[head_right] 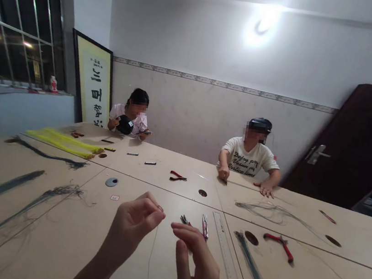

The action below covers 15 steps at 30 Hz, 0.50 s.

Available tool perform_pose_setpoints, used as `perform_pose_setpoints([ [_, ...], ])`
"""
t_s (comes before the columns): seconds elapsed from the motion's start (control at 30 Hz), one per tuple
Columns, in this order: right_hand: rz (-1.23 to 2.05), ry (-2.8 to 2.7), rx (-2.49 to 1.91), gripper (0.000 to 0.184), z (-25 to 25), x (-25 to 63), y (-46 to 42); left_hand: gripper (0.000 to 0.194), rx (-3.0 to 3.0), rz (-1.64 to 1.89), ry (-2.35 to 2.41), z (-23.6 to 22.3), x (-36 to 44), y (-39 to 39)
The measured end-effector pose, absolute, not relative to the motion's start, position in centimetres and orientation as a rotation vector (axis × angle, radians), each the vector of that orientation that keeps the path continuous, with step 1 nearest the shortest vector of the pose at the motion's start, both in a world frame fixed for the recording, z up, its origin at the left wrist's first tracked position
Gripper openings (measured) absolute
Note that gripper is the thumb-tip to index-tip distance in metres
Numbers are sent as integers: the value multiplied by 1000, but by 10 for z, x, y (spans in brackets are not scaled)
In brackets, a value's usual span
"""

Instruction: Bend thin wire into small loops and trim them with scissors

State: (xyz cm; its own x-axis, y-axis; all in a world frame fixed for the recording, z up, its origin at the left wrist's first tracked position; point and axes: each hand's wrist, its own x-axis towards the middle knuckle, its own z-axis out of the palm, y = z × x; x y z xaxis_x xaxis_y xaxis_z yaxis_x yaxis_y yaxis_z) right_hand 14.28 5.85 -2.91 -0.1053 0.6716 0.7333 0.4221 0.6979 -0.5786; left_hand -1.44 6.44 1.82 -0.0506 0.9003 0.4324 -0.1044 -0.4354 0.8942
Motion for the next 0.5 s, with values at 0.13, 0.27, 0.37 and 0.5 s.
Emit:
perform_pose_setpoints([
  [0.13,410,-1673,-749,17,6,123,63,21,1422,1599,856,19,-27,64],
  [0.27,442,-1674,-752,21,15,110,67,19,1464,1576,822,19,-37,70],
  [0.37,476,-1653,-753,19,13,103,66,18,1597,1525,841,20,-42,73],
  [0.5,396,-1643,-731,17,6,97,67,21,1606,1586,942,14,-41,75],
])
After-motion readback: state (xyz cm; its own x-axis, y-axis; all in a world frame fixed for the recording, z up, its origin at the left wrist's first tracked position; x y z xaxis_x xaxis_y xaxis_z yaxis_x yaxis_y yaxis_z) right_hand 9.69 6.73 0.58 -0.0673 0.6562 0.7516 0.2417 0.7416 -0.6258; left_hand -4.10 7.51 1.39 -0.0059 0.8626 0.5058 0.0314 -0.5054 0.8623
